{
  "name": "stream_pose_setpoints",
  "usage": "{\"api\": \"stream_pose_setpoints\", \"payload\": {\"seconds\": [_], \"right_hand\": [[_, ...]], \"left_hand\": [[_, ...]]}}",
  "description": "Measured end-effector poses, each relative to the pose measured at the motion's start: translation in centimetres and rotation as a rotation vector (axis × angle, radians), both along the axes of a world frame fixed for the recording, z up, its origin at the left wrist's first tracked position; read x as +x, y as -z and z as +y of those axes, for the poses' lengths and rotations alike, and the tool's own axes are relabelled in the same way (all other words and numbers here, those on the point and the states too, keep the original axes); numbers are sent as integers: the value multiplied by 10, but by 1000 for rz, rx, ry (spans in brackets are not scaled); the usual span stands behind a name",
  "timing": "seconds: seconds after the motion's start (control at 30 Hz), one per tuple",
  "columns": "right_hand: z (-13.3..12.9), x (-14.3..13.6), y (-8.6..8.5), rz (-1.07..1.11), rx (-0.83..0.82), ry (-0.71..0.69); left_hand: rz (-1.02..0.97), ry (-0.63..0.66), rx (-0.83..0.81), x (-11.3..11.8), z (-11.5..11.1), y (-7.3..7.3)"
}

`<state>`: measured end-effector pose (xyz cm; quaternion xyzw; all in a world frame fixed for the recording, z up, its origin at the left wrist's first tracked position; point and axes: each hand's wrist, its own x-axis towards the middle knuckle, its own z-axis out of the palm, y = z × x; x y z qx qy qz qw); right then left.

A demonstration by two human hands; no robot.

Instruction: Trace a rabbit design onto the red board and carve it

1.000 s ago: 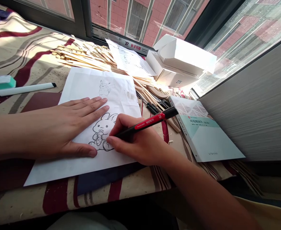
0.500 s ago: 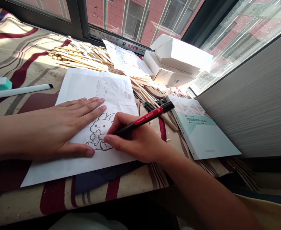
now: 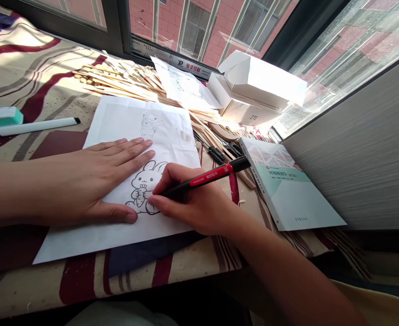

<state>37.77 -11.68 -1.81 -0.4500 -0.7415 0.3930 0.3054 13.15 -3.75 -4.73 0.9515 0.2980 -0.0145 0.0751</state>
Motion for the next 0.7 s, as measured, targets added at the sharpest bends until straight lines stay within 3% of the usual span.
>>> {"api": "stream_pose_setpoints", "payload": {"seconds": [0.17, 0.4, 0.7], "right_hand": [[2, 1, -2, -13, 22, -37], [3, 1, -2, -2, 15, -54], [2, 0, 1, 72, -32, -20]], "left_hand": [[29, -4, -9, -1, -1, 2], [119, -28, -63, 4, -4, -9], [31, -10, -40, -1, -1, 0]]}}
